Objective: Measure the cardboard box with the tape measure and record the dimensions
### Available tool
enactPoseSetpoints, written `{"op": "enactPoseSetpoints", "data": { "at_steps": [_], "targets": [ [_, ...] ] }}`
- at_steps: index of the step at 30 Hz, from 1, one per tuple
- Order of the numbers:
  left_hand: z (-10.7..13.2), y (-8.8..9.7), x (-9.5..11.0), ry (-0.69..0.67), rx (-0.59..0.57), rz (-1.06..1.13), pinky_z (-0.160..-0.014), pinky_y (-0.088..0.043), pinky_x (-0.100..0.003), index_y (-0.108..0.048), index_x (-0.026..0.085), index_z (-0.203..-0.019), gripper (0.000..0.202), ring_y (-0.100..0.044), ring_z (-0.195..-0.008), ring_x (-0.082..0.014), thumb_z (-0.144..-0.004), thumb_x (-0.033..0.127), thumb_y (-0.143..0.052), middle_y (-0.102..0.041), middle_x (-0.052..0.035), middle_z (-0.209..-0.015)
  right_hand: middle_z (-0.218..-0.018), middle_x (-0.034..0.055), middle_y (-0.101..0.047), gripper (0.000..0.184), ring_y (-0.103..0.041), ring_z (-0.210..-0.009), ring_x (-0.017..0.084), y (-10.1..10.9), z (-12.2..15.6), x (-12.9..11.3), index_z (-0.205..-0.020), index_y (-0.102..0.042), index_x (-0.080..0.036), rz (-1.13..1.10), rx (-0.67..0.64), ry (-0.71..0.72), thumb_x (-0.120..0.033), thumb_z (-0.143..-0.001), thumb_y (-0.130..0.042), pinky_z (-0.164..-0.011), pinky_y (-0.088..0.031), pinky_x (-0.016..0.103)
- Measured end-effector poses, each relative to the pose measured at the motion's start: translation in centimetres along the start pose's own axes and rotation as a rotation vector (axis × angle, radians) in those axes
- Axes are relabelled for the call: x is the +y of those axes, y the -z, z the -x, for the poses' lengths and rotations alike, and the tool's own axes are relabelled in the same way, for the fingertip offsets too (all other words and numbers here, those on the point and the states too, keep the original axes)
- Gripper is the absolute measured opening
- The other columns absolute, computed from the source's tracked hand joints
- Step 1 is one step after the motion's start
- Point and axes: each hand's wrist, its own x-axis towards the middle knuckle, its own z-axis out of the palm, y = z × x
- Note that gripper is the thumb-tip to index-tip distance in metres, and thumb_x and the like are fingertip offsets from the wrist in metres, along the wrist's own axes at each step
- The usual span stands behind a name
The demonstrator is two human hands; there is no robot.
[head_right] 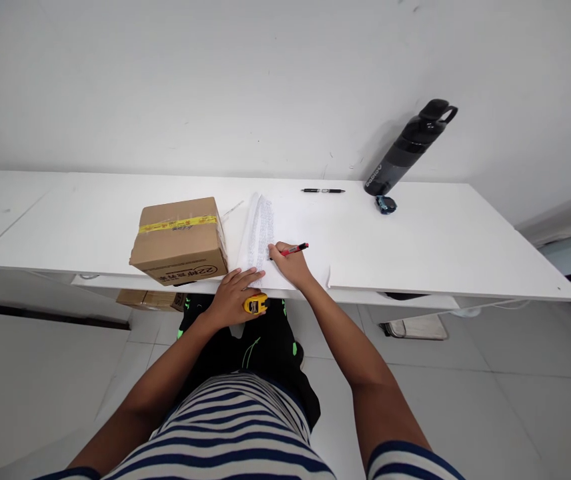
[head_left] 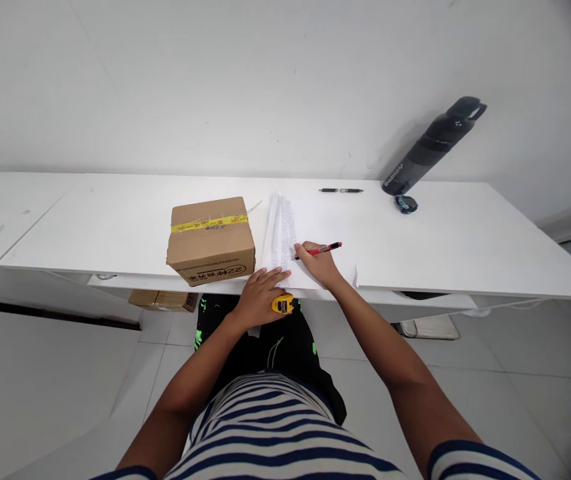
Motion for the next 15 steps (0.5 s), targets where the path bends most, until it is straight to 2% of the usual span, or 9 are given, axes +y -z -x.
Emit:
{"op": "enactPoseSetpoints", "data": {
  "at_steps": [8,15],
  "targets": [
    [-0.01,-0.01,0.02,-0.003,-0.006,0.002,-0.120,-0.024,-0.045,-0.074,0.027,-0.104,0.035,-0.043,-0.141,-0.0259,-0.080,0.053,-0.067,-0.049,-0.0015,-0.151,-0.064,0.0017,-0.062,0.038,-0.058,-0.069,0.020,-0.14,-0.02,0.09,-0.056,-0.052,-0.023,-0.006,0.023,-0.002,-0.046,-0.086,-0.054,-0.071,-0.045,0.034],
    [-0.05,-0.04,0.04,0.002,-0.007,0.016,-0.120,-0.024,-0.045,-0.074,0.028,-0.104,0.036,-0.044,-0.140,-0.0263,-0.080,0.053,-0.067,-0.049,-0.0017,-0.150,-0.063,0.0018,-0.062,0.037,-0.058,-0.070,0.020,-0.07,-0.01,0.25,-0.058,-0.056,-0.023,-0.008,0.042,-0.010,-0.048,-0.085,-0.054,-0.071,-0.046,0.034]
  ]
}}
